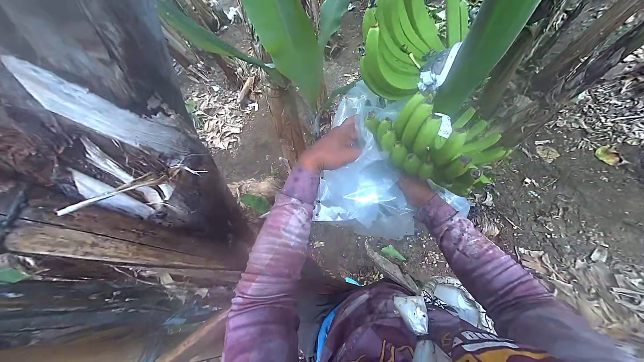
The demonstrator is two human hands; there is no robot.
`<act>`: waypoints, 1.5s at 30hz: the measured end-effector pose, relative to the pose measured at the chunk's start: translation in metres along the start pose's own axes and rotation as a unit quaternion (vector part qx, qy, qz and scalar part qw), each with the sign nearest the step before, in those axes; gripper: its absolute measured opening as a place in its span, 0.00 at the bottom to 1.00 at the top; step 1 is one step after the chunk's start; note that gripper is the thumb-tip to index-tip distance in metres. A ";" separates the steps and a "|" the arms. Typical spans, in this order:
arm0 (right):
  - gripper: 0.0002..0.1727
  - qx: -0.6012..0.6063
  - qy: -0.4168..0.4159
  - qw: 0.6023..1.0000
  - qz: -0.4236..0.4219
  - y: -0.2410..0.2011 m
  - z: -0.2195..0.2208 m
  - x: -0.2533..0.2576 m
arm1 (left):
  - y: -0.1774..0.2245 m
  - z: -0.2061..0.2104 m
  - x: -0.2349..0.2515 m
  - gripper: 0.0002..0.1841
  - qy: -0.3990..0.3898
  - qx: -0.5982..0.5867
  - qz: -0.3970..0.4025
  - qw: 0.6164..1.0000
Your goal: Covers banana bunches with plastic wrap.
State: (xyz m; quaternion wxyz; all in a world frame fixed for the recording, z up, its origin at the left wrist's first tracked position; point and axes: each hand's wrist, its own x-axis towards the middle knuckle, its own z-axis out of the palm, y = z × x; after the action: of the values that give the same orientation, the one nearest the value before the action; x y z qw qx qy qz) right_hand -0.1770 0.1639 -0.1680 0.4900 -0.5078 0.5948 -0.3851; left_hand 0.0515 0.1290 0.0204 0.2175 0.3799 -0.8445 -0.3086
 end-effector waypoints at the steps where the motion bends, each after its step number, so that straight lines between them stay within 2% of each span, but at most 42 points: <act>1: 0.28 -0.007 0.001 1.000 -0.010 0.000 0.002 -0.001 | 0.003 0.002 0.002 0.15 -0.009 0.041 0.009 0.999; 3: 0.29 -0.044 0.002 0.999 -0.025 -0.006 0.004 -0.005 | 0.007 0.013 0.010 0.21 -0.011 0.188 0.017 0.982; 5: 0.24 -0.089 -0.001 0.995 -0.048 -0.010 0.005 -0.008 | 0.010 0.025 0.015 0.21 -0.015 0.327 0.022 0.945; 7: 0.21 -0.133 0.006 0.988 -0.078 -0.006 0.003 -0.008 | 0.012 0.036 0.016 0.19 -0.021 0.389 0.027 0.921; 8: 0.20 -0.160 0.010 0.983 -0.094 -0.004 0.001 -0.008 | 0.009 0.041 0.013 0.19 -0.014 0.370 0.044 0.928; 10: 0.20 -0.198 0.000 0.976 -0.089 -0.014 -0.003 -0.013 | 0.000 0.045 0.010 0.18 0.036 0.259 0.105 0.960; 12: 0.23 -0.163 0.001 0.985 -0.059 -0.016 -0.004 -0.019 | -0.008 0.050 0.011 0.15 0.091 0.162 0.132 0.974; 14: 0.25 -0.141 -0.006 0.988 -0.067 -0.008 -0.003 -0.018 | 0.003 0.054 0.009 0.13 0.089 0.206 0.057 0.973; 16: 0.22 -0.164 -0.022 0.983 -0.082 -0.008 0.002 -0.022 | 0.030 0.062 0.007 0.12 0.049 0.326 -0.051 0.943; 17: 0.19 -0.187 -0.031 0.978 -0.082 -0.020 0.005 -0.030 | 0.031 0.072 0.012 0.13 0.062 0.380 -0.075 0.920; 18: 0.17 -0.213 -0.044 0.973 -0.074 -0.033 0.006 -0.038 | 0.029 0.084 0.015 0.15 0.084 0.414 -0.072 0.903; 20: 0.20 -0.246 -0.076 0.965 -0.051 -0.040 0.009 -0.042 | 0.032 0.111 0.016 0.18 0.098 0.444 -0.045 0.889; 21: 0.21 -0.252 -0.079 0.962 -0.067 -0.024 0.010 -0.036 | 0.036 0.122 0.016 0.18 0.079 0.440 -0.050 0.893; 22: 0.22 -0.241 -0.051 0.961 -0.129 0.008 0.014 -0.023 | 0.041 0.129 0.018 0.19 0.045 0.421 -0.073 0.903; 23: 0.22 -0.199 0.026 0.950 -0.240 0.053 0.024 0.000 | 0.046 0.129 0.022 0.21 0.013 0.389 -0.097 0.916; 24: 0.23 -0.162 0.034 0.954 -0.251 0.065 0.027 0.012 | 0.048 0.124 0.027 0.23 -0.006 0.350 -0.111 0.930; 25: 0.25 -0.140 0.001 0.970 -0.201 0.044 0.021 0.011 | 0.048 0.118 0.032 0.26 -0.018 0.311 -0.116 0.943; 27: 0.23 -0.088 -0.055 0.989 -0.106 -0.024 0.003 -0.004 | 0.044 0.107 0.045 0.28 -0.029 0.278 -0.111 0.954; 30: 0.16 -0.089 -0.052 0.987 -0.124 -0.055 -0.021 -0.026 | 0.042 0.111 0.054 0.27 -0.025 0.299 -0.101 0.949; 32: 0.16 -0.120 -0.043 0.984 -0.124 -0.072 -0.042 -0.053 | 0.029 0.115 0.058 0.25 0.025 0.286 -0.038 0.957; 34: 0.18 -0.081 -0.061 0.988 -0.116 -0.072 -0.064 -0.084 | 0.019 0.118 0.059 0.23 0.053 0.303 0.006 0.951; 36: 0.25 -0.009 -0.135 0.981 -0.140 -0.055 -0.089 -0.115 | 0.022 0.118 0.054 0.23 0.045 0.302 -0.010 0.952; 38: 0.24 0.086 -0.188 0.965 -0.159 -0.015 -0.121 -0.129 | 0.031 0.105 0.046 0.24 -0.021 0.245 -0.015 0.969; 39: 0.23 0.127 -0.174 0.966 -0.143 0.014 -0.140 -0.133 | 0.030 0.095 0.043 0.23 -0.069 0.214 0.020 0.974; 41: 0.18 0.165 -0.063 0.984 -0.026 0.088 -0.175 -0.144 | 0.027 0.076 0.038 0.18 -0.151 0.151 0.101 0.972; 43: 0.20 0.071 0.034 0.981 0.175 0.177 -0.201 -0.170 | 0.028 0.066 0.019 0.18 -0.188 0.125 0.113 0.968; 45: 0.27 0.007 0.013 0.935 0.354 0.256 -0.201 -0.220 | 0.038 0.063 -0.020 0.18 -0.124 0.147 0.131 0.972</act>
State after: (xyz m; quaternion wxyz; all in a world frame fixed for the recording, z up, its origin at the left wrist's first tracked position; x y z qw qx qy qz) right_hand -0.4296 0.4203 -0.3254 0.5903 -0.2561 0.7397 -0.1971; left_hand 0.0063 0.1864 -0.0007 0.0913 0.2521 -0.9436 -0.1943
